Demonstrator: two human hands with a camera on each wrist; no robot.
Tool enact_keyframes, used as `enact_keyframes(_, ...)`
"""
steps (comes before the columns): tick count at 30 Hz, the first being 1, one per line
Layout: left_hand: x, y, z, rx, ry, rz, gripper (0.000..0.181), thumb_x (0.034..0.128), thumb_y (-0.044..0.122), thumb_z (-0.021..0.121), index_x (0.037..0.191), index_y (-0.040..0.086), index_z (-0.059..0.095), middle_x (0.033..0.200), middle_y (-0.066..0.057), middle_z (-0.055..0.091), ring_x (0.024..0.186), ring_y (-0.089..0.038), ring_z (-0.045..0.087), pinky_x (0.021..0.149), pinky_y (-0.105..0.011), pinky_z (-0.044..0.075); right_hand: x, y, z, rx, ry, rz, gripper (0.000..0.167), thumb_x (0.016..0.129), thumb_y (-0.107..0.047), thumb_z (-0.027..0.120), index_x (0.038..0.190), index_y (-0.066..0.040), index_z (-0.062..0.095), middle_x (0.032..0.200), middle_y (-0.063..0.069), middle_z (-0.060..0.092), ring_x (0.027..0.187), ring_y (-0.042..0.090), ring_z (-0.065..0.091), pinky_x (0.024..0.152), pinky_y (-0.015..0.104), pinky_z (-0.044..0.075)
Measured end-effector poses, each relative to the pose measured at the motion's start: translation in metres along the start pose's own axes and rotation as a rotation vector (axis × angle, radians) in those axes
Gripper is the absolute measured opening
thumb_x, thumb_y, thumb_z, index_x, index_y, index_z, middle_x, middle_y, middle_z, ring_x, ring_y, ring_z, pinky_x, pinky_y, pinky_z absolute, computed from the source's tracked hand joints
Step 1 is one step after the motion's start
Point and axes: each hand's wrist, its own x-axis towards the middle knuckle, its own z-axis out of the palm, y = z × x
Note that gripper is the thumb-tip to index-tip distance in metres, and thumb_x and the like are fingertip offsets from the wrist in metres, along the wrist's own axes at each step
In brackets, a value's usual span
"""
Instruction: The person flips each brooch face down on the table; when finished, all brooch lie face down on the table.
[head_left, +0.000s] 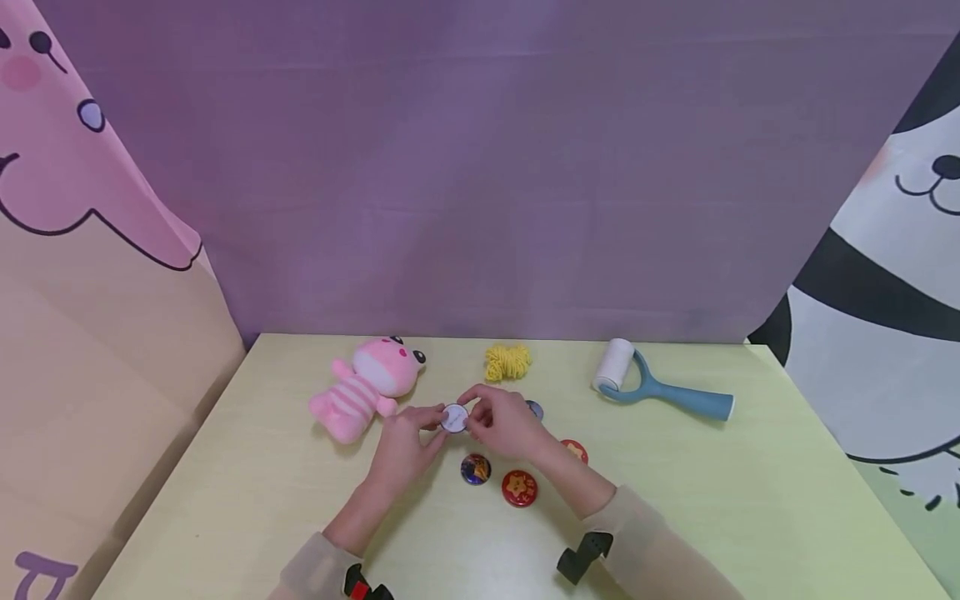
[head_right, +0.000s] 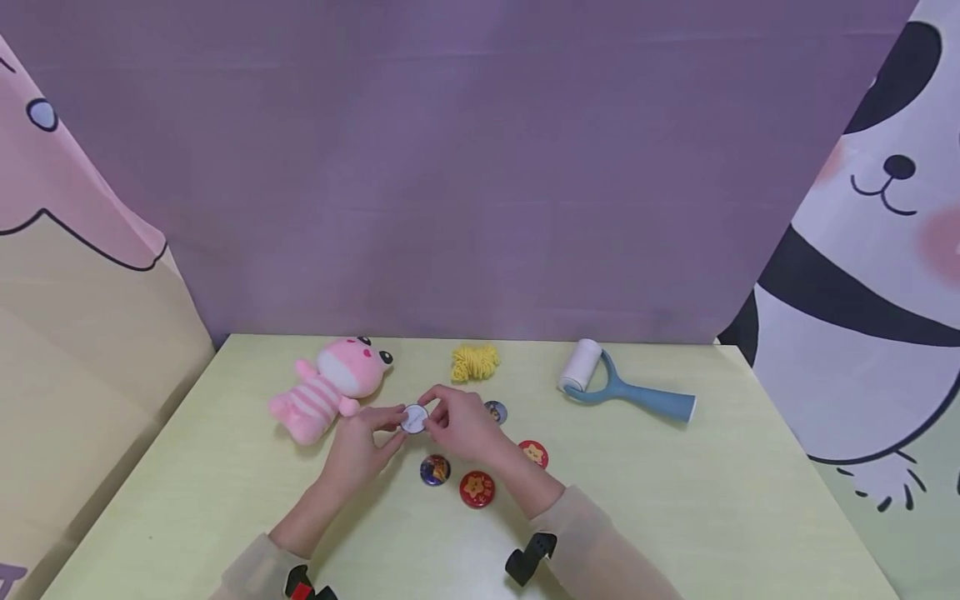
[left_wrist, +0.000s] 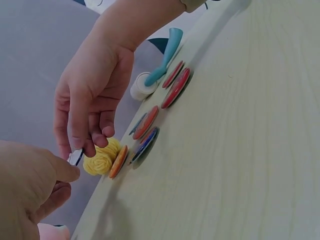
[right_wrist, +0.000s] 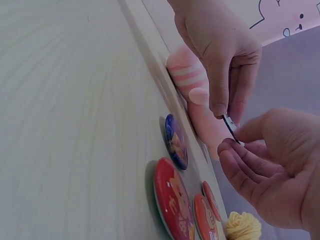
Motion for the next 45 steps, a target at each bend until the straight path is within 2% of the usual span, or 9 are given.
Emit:
enact_keyframes(4,-0.001,-0.001,0.001,0.009,-0.008,0.001,0.018,0.0856,0.001,0.086,0.103,-0.003,0.083,0.111,-0.021,0.081,0.098,-0.034,0.080,0.090,-0.046,0.064,-0.001,0.000,0.001,-0.019,-0.033,-0.008,0.036,0.094,-0.007,0.077,0.128,-0.008,0.067,0.088,0.000,0.071,0.077,0.007,0.065,0.072,0.019,0.057)
enact_keyframes(9,-0.002,-0.002,0.003,0.030,-0.040,0.001,0.017,0.0850,-0.001,0.085,0.101,-0.003,0.083,0.110,-0.021,0.081,0.106,-0.037,0.078,0.095,-0.049,0.062,-0.002,0.002,0.004,-0.049,-0.046,-0.009,0.034,0.094,-0.007,0.078,0.126,-0.007,0.068,0.089,-0.001,0.070,0.077,0.006,0.065,0.070,0.019,0.057)
enact_keyframes(14,-0.004,-0.003,0.003,0.017,-0.098,-0.026,0.015,0.0850,-0.004,0.084,0.100,-0.004,0.083,0.110,-0.021,0.080,0.105,-0.036,0.077,0.093,-0.046,0.064,-0.001,0.001,0.006,-0.066,-0.057,-0.017,0.027,0.094,-0.008,0.079,0.120,-0.007,0.072,0.088,-0.001,0.071,0.075,0.009,0.063,0.067,0.019,0.055)
enact_keyframes(18,-0.006,-0.004,0.002,0.006,-0.139,-0.032,0.016,0.0855,-0.005,0.083,0.102,-0.006,0.082,0.110,-0.022,0.079,0.104,-0.036,0.077,0.089,-0.044,0.065,-0.001,-0.001,0.008,-0.101,-0.061,-0.025,0.025,0.093,-0.009,0.080,0.117,-0.006,0.073,0.089,0.000,0.072,0.075,0.010,0.062,0.069,0.021,0.056)
enact_keyframes(24,-0.008,-0.008,0.003,0.012,-0.183,-0.049,0.017,0.0874,-0.005,0.082,0.105,-0.006,0.082,0.111,-0.022,0.079,0.106,-0.036,0.077,0.090,-0.043,0.065,0.001,-0.002,0.014,-0.134,-0.066,-0.017,0.025,0.091,-0.010,0.083,0.114,-0.004,0.074,0.095,0.005,0.075,0.077,0.010,0.064,0.072,0.022,0.058)
enact_keyframes(30,-0.010,-0.012,0.006,-0.002,-0.184,-0.045,0.014,0.0865,-0.006,0.082,0.101,-0.006,0.082,0.107,-0.020,0.079,0.101,-0.033,0.077,0.086,-0.042,0.066,0.002,-0.002,0.018,-0.168,-0.066,-0.022,0.024,0.090,-0.008,0.083,0.112,-0.003,0.075,0.094,0.005,0.073,0.079,0.012,0.064,0.073,0.025,0.058)
enact_keyframes(37,-0.011,-0.014,0.009,0.024,-0.157,0.002,0.012,0.0841,-0.008,0.083,0.095,-0.004,0.083,0.100,-0.017,0.080,0.096,-0.030,0.077,0.084,-0.040,0.066,0.003,-0.002,0.022,-0.203,-0.075,-0.020,0.022,0.089,-0.007,0.083,0.110,-0.001,0.078,0.092,0.006,0.075,0.077,0.011,0.063,0.077,0.028,0.056)
enact_keyframes(45,-0.008,-0.013,0.008,0.019,-0.186,-0.017,0.010,0.0836,-0.010,0.081,0.092,-0.004,0.083,0.091,-0.012,0.078,0.090,-0.025,0.074,0.082,-0.040,0.066,0.005,-0.005,0.024,-0.225,-0.076,0.013,0.019,0.088,-0.007,0.083,0.107,-0.003,0.080,0.091,0.005,0.076,0.079,0.012,0.062,0.080,0.030,0.055)
